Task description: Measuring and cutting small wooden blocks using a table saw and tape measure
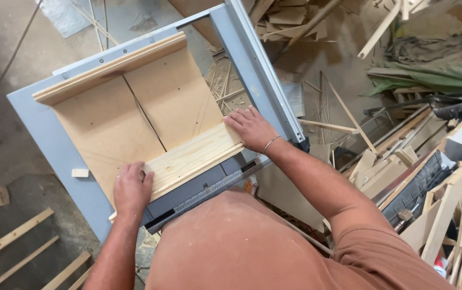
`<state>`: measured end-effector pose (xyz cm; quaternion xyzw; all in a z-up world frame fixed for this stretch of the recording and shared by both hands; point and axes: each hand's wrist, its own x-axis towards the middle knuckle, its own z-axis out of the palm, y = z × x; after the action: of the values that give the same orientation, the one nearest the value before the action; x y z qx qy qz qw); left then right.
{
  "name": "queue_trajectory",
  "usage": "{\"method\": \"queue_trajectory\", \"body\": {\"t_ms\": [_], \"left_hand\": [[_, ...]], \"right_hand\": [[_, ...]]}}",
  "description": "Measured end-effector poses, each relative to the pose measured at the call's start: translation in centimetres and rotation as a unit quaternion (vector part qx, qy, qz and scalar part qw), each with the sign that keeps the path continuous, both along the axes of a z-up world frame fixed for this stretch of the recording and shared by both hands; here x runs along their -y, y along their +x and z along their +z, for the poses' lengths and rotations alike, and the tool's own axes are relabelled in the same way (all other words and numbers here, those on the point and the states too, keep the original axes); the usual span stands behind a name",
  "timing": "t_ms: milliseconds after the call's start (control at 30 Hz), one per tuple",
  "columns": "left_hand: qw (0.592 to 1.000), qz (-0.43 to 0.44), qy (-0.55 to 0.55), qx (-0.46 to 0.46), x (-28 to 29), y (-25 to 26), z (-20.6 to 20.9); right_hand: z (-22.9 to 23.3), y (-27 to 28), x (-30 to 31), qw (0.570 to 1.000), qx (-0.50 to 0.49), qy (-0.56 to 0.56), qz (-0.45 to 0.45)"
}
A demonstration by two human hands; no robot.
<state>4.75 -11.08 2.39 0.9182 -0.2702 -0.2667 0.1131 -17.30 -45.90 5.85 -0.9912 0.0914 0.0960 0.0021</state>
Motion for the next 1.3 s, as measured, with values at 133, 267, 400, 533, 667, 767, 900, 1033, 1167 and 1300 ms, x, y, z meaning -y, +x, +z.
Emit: {"method": "queue_trajectory", "body": {"t_ms": [133,267,400,533,667,767,900,1033,1167,1300], "left_hand": [[0.988,-0.056,-0.035,0.138,0.2,-1.0,-1.0],[0.947,-0.15,-0.167,0.229,3.7,-3.9,4.7],[0.932,-0.267,-0.206,0.134,7.1,-6.7,5.4],[0.937,-0.306,-0.125,0.115,9.8,-7.8,4.8],[0.943,-0.301,-0.095,0.106,12.0,-8.3,5.6],[0.95,-0.288,-0.076,0.089,13.0,-8.7,5.2],[0.945,-0.288,-0.099,0.118,13.3,-9.1,3.1],[0.939,-0.29,-0.118,0.143,13.4,-9.4,1.8],[0.938,-0.295,-0.125,0.129,13.1,-9.0,1.9],[0.932,-0.314,-0.128,0.127,13.1,-8.7,2.7]], "right_hand": [[1.2,-0.1,0.5,1.0,-0.009,-0.009,0.018],[1.5,-0.5,1.7,1.0,-0.022,-0.017,0.01],[0.9,-1.6,3.3,0.998,-0.066,-0.017,-0.001],[-0.3,-2.3,5.2,0.997,-0.077,0.0,-0.015],[-1.6,-3.4,6.9,0.997,-0.074,-0.029,0.012],[-2.5,-4.1,7.9,0.997,-0.067,-0.03,0.001],[-3.2,-4.8,9.0,0.998,-0.059,-0.033,0.003],[-3.3,-5.1,8.9,0.998,-0.059,-0.032,-0.012],[-3.7,-5.0,9.1,0.997,-0.065,-0.025,-0.029],[-1.9,-6.0,9.9,0.978,-0.006,0.158,-0.137]]}}
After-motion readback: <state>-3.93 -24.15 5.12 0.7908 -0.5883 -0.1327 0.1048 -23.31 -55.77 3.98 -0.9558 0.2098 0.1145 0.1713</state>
